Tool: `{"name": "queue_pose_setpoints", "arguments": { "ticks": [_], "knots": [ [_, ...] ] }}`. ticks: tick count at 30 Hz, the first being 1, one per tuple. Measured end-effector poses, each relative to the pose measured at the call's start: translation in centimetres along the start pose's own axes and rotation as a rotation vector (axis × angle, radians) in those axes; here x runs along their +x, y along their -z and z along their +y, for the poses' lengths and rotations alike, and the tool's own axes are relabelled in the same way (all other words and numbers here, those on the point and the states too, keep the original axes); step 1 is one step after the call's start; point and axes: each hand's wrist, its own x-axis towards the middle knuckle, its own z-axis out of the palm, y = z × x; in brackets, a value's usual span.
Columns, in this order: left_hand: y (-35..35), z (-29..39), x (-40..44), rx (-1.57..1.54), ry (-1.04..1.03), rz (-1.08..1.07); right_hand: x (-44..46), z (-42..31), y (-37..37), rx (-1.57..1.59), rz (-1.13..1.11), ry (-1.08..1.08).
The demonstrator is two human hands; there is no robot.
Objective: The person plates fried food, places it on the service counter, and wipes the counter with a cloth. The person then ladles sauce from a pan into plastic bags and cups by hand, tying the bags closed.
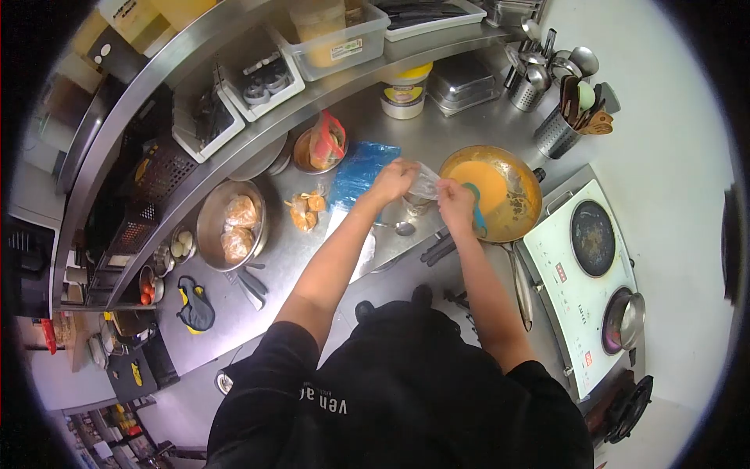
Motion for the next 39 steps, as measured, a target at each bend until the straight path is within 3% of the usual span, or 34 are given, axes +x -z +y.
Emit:
{"name": "queue_pose_setpoints", "arguments": {
  "ticks": [3,8,13,14,16,20,21,23,25,26,27,28,33,36,39],
  "knots": [
    [-0.1,-1.0,1.3,0.027,-0.005,0.006,-0.1,-1.2,-0.5,-0.237,0.117,0.141],
    [-1.4,-3.7,2.7,-0.075,0.056,-0.087,0.1,0.0,-1.3,-0.283,0.088,0.055],
    [-1.1,-2.9,1.0,-0.508,0.376,-0.123,-0.8,0.2,-0.9,-0.348,-0.033,-0.028],
    [-1.0,-2.9,0.5,-0.511,0.379,-0.125,-1.1,0.5,-1.1,-0.344,-0.037,-0.041],
    [-1.3,-4.1,-0.2,-0.872,0.515,-0.080,-1.3,2.8,-2.1,-0.337,-0.041,-0.054],
    [-2.9,-6.6,-1.8,-0.944,0.507,-0.001,-2.3,3.1,-2.7,0.058,-0.040,-0.207],
    [-3.0,-6.5,-2.5,-0.811,0.454,0.090,-2.8,1.9,-2.5,0.219,-0.046,-0.288],
    [-3.4,-6.4,-3.6,-0.677,0.396,0.176,-3.5,1.0,-2.3,0.179,-0.017,-0.294],
    [-2.7,-3.7,-5.4,-0.097,-0.034,0.562,-4.0,0.5,-2.0,0.135,0.007,-0.303],
    [-2.1,-2.7,-5.7,-0.100,-0.032,0.563,-4.2,0.2,-1.9,-0.020,0.062,-0.139],
    [-1.7,-2.1,-6.0,0.103,-0.236,0.524,-4.5,-0.2,-1.7,-0.174,0.115,0.027],
    [-1.4,-1.6,-6.3,0.306,-0.439,0.478,-4.7,-0.6,-1.7,-0.178,0.112,0.026],
    [-1.1,-0.1,-6.1,0.438,-0.478,0.364,-3.9,-1.3,-1.1,-0.363,0.126,0.228],
    [-1.1,0.4,-5.5,0.498,-0.507,0.351,-3.5,-1.3,-0.5,-0.266,0.125,0.296],
    [-1.0,0.7,-4.9,0.595,-0.486,0.256,-3.7,-0.5,-0.3,-0.249,0.092,0.230]
  ]
}}
